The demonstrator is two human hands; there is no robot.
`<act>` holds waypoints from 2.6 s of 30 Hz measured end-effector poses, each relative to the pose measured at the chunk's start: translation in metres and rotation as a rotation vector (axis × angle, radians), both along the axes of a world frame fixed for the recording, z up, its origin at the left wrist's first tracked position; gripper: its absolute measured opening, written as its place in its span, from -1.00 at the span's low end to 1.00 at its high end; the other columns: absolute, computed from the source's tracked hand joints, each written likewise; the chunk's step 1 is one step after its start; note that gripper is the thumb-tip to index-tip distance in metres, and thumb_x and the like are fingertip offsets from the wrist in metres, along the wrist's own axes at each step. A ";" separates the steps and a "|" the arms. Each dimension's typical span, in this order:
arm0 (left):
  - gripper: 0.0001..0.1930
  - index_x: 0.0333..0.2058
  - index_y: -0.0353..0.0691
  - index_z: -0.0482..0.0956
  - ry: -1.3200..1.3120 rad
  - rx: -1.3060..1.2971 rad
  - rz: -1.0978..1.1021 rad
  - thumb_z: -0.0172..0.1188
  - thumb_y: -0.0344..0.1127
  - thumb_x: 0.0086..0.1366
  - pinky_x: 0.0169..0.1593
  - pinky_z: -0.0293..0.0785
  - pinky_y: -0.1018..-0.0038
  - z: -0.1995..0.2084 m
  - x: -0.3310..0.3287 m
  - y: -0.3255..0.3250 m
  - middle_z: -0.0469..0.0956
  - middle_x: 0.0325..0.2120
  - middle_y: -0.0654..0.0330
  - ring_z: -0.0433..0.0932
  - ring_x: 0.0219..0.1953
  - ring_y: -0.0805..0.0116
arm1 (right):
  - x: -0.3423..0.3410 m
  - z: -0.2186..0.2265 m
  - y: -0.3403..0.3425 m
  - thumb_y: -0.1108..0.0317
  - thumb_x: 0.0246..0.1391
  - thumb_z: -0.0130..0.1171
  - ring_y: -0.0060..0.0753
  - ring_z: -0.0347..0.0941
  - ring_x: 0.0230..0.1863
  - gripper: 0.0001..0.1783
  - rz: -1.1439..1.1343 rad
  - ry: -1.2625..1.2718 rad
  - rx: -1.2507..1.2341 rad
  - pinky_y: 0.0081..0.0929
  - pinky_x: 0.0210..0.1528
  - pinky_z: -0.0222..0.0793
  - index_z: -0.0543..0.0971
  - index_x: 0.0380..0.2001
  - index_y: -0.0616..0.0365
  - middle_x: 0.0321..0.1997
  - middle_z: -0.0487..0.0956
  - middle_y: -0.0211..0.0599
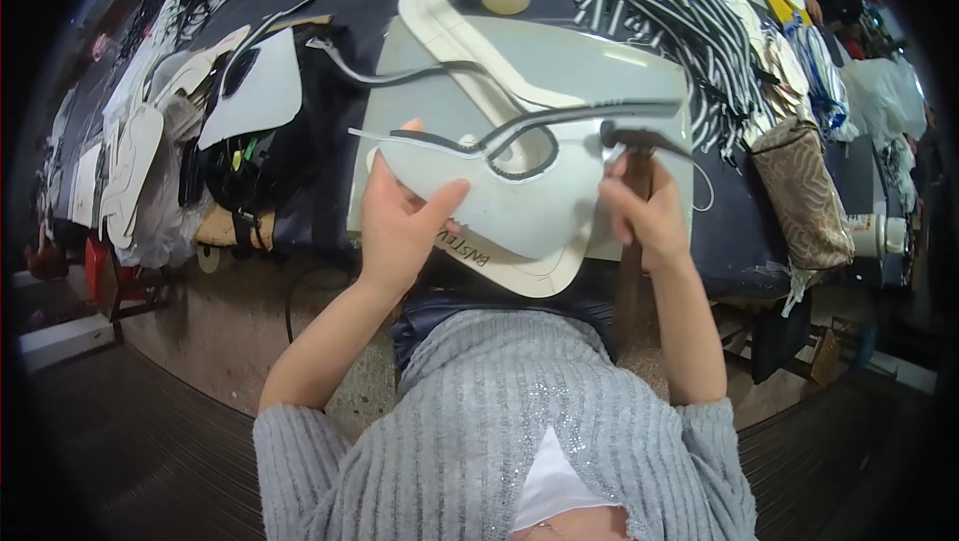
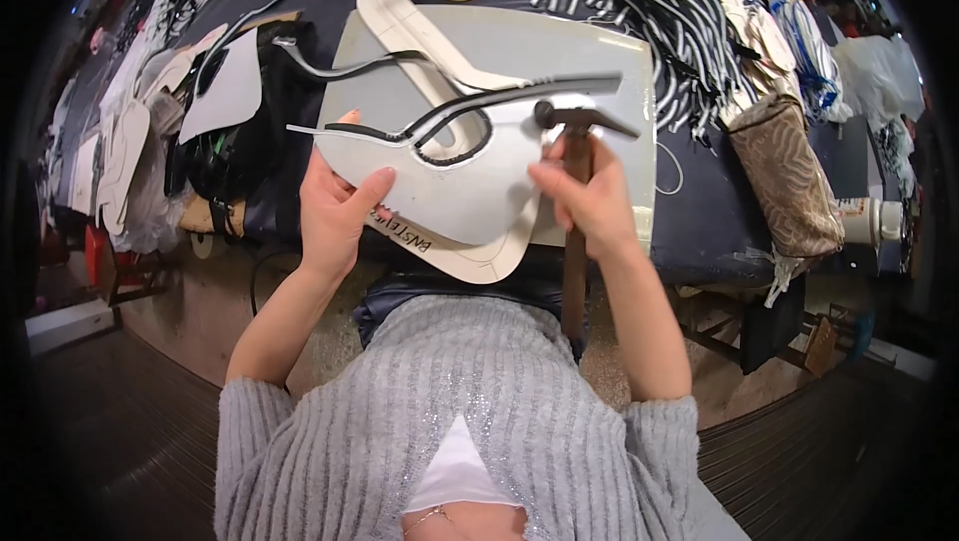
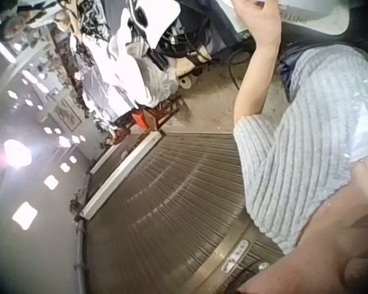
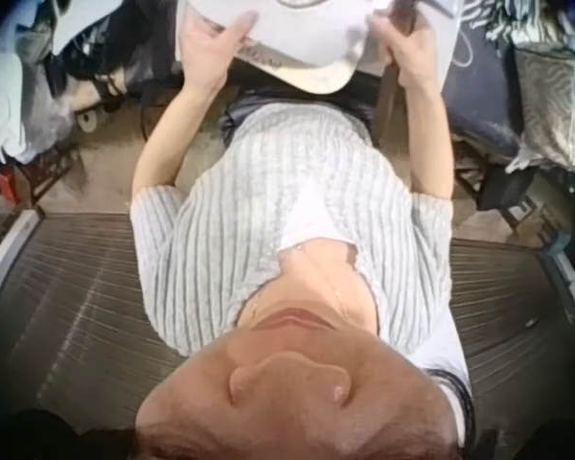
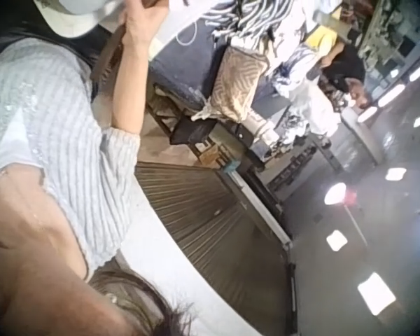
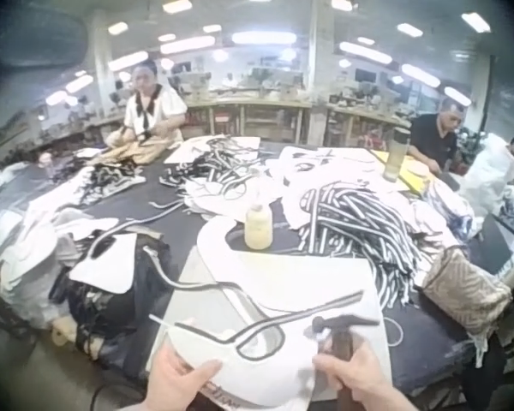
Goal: Hammer leather components and fold material over a template to shape shoe uppers.
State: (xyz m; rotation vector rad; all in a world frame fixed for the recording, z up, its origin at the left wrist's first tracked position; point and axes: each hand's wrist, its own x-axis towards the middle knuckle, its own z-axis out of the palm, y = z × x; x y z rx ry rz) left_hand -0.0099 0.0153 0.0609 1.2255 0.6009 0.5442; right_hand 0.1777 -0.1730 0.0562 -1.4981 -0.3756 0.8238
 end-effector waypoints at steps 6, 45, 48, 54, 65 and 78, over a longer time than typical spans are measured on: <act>-0.25 0.31 -0.38 0.07 0.144 0.205 -0.041 0.28 -0.53 0.23 -0.27 0.58 0.58 -0.021 -0.013 0.011 0.48 0.00 0.00 0.59 -0.20 0.43 | 0.034 0.007 0.046 0.38 -0.05 0.42 -0.71 0.23 -0.69 -0.66 0.048 -0.245 -0.138 -0.67 -0.70 0.10 0.40 -0.35 0.12 -0.45 0.45 -0.47; -0.24 0.22 -0.38 0.25 0.103 1.210 0.042 0.41 -0.39 0.06 0.33 0.11 -0.03 -0.054 -0.041 0.005 0.45 0.14 -0.15 0.41 0.20 -0.12 | 0.035 -0.007 0.045 0.44 -0.17 0.41 -0.48 0.36 -0.46 -0.60 0.366 -0.517 -0.283 -0.47 -0.35 0.35 0.42 -0.28 0.26 -0.49 0.41 -0.35; -0.32 0.18 -0.42 0.29 0.157 1.299 -0.042 0.37 -0.35 0.12 0.30 0.19 -0.04 -0.043 -0.041 -0.003 0.47 0.12 -0.12 0.42 0.20 -0.13 | 0.035 -0.001 0.043 0.45 -0.16 0.41 -0.53 0.34 -0.45 -0.60 0.353 -0.489 -0.354 -0.51 -0.35 0.34 0.44 -0.25 0.26 -0.49 0.40 -0.40; -0.38 0.10 -0.40 0.40 0.175 1.417 -0.166 0.36 -0.16 0.15 0.23 0.26 -0.07 -0.059 -0.041 -0.013 0.51 0.06 -0.10 0.45 0.17 -0.10 | 0.037 -0.009 0.043 0.51 -0.12 0.45 -0.70 0.37 -0.43 -0.57 0.354 -0.472 -0.395 -0.65 -0.40 0.40 0.45 -0.19 0.25 -0.38 0.41 -0.50; -0.42 0.06 -0.31 0.44 0.240 1.454 -0.038 0.32 -0.04 0.18 0.14 0.32 0.01 -0.063 -0.040 -0.010 0.57 -0.05 -0.01 0.51 0.07 0.01 | 0.036 -0.008 0.048 0.50 -0.11 0.46 -0.67 0.40 -0.53 -0.56 0.309 -0.390 -0.391 -0.62 -0.51 0.36 0.43 -0.20 0.27 -0.42 0.39 -0.48; -0.26 0.14 -0.53 0.33 0.311 1.452 -0.017 0.30 0.01 0.25 0.20 0.31 -0.01 -0.058 -0.043 0.007 0.54 0.03 -0.11 0.49 0.11 -0.13 | 0.035 -0.004 0.051 0.52 -0.12 0.45 -0.67 0.39 -0.56 -0.61 0.288 -0.359 -0.406 -0.62 -0.54 0.33 0.42 -0.28 0.26 -0.50 0.40 -0.51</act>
